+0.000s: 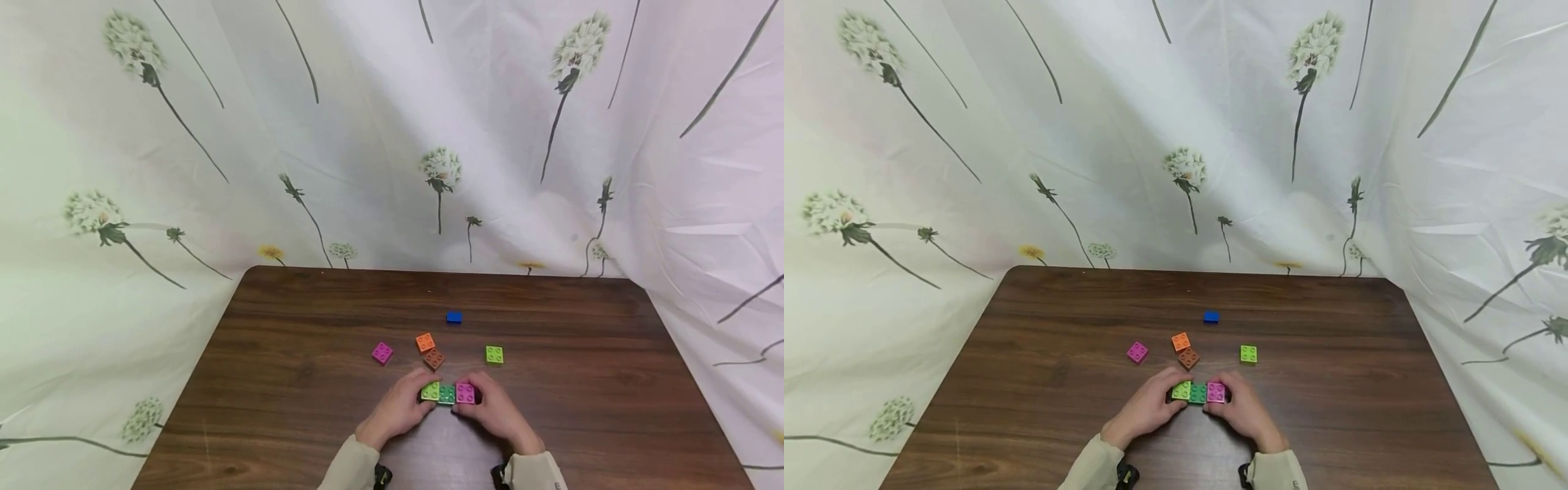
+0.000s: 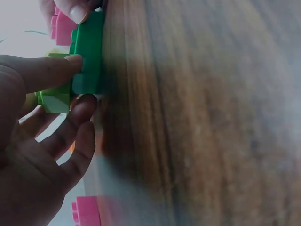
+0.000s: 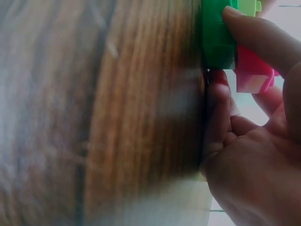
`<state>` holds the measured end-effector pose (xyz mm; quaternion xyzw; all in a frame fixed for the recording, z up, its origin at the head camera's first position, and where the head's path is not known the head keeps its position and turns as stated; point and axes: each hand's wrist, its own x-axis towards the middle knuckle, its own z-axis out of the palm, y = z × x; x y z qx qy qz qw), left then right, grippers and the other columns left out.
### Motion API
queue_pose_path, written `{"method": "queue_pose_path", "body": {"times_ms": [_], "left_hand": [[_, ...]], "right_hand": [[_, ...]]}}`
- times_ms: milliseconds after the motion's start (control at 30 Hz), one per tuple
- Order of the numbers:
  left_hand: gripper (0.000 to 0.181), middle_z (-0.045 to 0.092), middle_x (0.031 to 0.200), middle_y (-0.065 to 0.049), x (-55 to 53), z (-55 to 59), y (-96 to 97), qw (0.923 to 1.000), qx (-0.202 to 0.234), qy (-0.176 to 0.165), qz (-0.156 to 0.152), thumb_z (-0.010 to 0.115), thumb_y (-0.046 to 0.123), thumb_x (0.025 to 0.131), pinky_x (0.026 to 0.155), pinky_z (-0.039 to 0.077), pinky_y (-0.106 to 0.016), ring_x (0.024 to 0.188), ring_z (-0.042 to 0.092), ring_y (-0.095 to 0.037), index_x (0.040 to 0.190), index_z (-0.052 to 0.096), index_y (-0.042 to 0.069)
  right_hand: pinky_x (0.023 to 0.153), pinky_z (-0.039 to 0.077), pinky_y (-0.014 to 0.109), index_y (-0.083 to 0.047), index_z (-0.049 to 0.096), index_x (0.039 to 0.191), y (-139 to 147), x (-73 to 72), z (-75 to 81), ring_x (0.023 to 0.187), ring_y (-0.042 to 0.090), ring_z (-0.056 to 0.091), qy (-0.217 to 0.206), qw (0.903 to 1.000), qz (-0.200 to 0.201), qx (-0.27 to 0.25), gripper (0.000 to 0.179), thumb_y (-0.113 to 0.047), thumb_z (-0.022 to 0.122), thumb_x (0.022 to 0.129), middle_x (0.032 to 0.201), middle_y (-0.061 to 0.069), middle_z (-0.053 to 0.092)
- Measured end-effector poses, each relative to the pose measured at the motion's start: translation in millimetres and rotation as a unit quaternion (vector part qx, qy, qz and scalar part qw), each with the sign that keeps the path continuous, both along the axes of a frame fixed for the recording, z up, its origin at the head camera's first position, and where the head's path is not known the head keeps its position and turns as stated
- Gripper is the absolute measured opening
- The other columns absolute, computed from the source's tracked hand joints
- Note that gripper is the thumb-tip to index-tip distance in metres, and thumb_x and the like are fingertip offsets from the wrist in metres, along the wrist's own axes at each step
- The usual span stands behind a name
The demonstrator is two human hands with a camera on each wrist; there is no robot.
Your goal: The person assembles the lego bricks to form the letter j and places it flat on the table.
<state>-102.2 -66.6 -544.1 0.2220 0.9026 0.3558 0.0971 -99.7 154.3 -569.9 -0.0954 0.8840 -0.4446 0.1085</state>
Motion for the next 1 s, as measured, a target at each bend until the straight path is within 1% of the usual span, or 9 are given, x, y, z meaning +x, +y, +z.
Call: {"method": "queue_pose_path", "body": {"times_ms": [100, 200, 367, 433, 667, 833, 900, 1000], "left_hand": [[0.043, 0.062, 0.121, 0.001, -1.0, -0.8, -1.2, 0.9998, -0.013, 0.016, -0.008, 0.071, 0.015, 0.085, 0.098, 0.046, -0.034, 0.113, 0.058, -0.013, 0.127, 0.061, 0.014], [0.044, 0.062, 0.121, 0.002, -1.1, -1.9, -0.8, 0.9998, -0.013, 0.013, -0.007, 0.071, 0.015, 0.084, 0.098, 0.046, -0.034, 0.113, 0.058, -0.013, 0.127, 0.061, 0.014], [0.042, 0.062, 0.121, 0.000, -0.8, -4.7, 0.2, 0.9999, 0.003, 0.011, -0.001, 0.072, 0.013, 0.083, 0.098, 0.046, -0.034, 0.112, 0.058, -0.014, 0.124, 0.062, 0.012], [0.041, 0.062, 0.120, 0.001, -0.9, -5.5, 0.6, 1.0000, 0.008, 0.004, 0.004, 0.073, 0.015, 0.083, 0.096, 0.046, -0.033, 0.110, 0.058, -0.013, 0.123, 0.062, 0.013], [0.039, 0.061, 0.117, 0.003, -2.2, -10.2, 1.7, 0.9983, 0.022, -0.043, 0.033, 0.074, 0.023, 0.083, 0.090, 0.047, -0.029, 0.103, 0.057, -0.009, 0.119, 0.062, 0.016], [0.037, 0.061, 0.113, 0.001, -3.5, -14.9, 0.2, 0.9940, 0.054, -0.079, 0.054, 0.077, 0.023, 0.081, 0.086, 0.045, -0.029, 0.098, 0.055, -0.010, 0.115, 0.064, 0.017], [0.038, 0.061, 0.111, 0.001, -3.6, -16.4, -0.5, 0.9921, 0.067, -0.088, 0.060, 0.078, 0.023, 0.080, 0.084, 0.044, -0.029, 0.096, 0.054, -0.010, 0.115, 0.064, 0.016], [0.038, 0.061, 0.109, 0.000, -4.1, -18.2, -0.8, 0.9906, 0.080, -0.090, 0.065, 0.078, 0.022, 0.079, 0.082, 0.042, -0.028, 0.093, 0.053, -0.010, 0.114, 0.064, 0.015]], "right_hand": [[0.078, 0.041, 0.026, -0.023, 0.065, 0.101, 0.1, 0.2, 0.0, 0.089, 0.011, 0.052, 0.000, 1.0000, 0.002, -0.001, 0.030, -0.026, 0.081, 0.075, 0.100, -0.004, 0.059], [0.079, 0.041, 0.026, -0.022, 0.065, 0.101, 0.6, 0.2, 0.4, 0.090, 0.012, 0.052, -0.002, 1.0000, 0.001, -0.002, 0.030, -0.025, 0.081, 0.075, 0.100, -0.004, 0.059], [0.079, 0.041, 0.026, -0.022, 0.065, 0.101, 0.2, 0.4, 1.1, 0.090, 0.011, 0.052, -0.001, 1.0000, -0.001, -0.001, 0.030, -0.025, 0.081, 0.075, 0.100, -0.004, 0.059], [0.078, 0.041, 0.026, -0.022, 0.066, 0.101, -0.2, 0.4, 1.5, 0.089, 0.011, 0.052, 0.001, 1.0000, -0.001, -0.002, 0.030, -0.024, 0.081, 0.075, 0.100, -0.004, 0.059], [0.078, 0.041, 0.026, -0.022, 0.066, 0.101, -1.3, -0.2, 1.5, 0.089, 0.010, 0.052, 0.000, 1.0000, 0.002, 0.000, 0.030, -0.025, 0.081, 0.076, 0.099, -0.004, 0.059], [0.077, 0.041, 0.026, -0.021, 0.066, 0.101, -2.2, -0.7, 2.1, 0.088, 0.011, 0.052, 0.004, 1.0000, 0.004, 0.002, 0.030, -0.026, 0.081, 0.076, 0.098, -0.003, 0.059], [0.077, 0.040, 0.026, -0.020, 0.067, 0.102, -2.5, -1.0, 2.0, 0.088, 0.011, 0.052, 0.006, 1.0000, 0.005, 0.003, 0.031, -0.026, 0.081, 0.076, 0.099, -0.002, 0.059], [0.078, 0.041, 0.026, -0.020, 0.067, 0.102, -2.8, -1.5, 2.6, 0.089, 0.011, 0.052, 0.007, 1.0000, 0.003, 0.002, 0.030, -0.025, 0.081, 0.076, 0.100, -0.001, 0.060]]}}
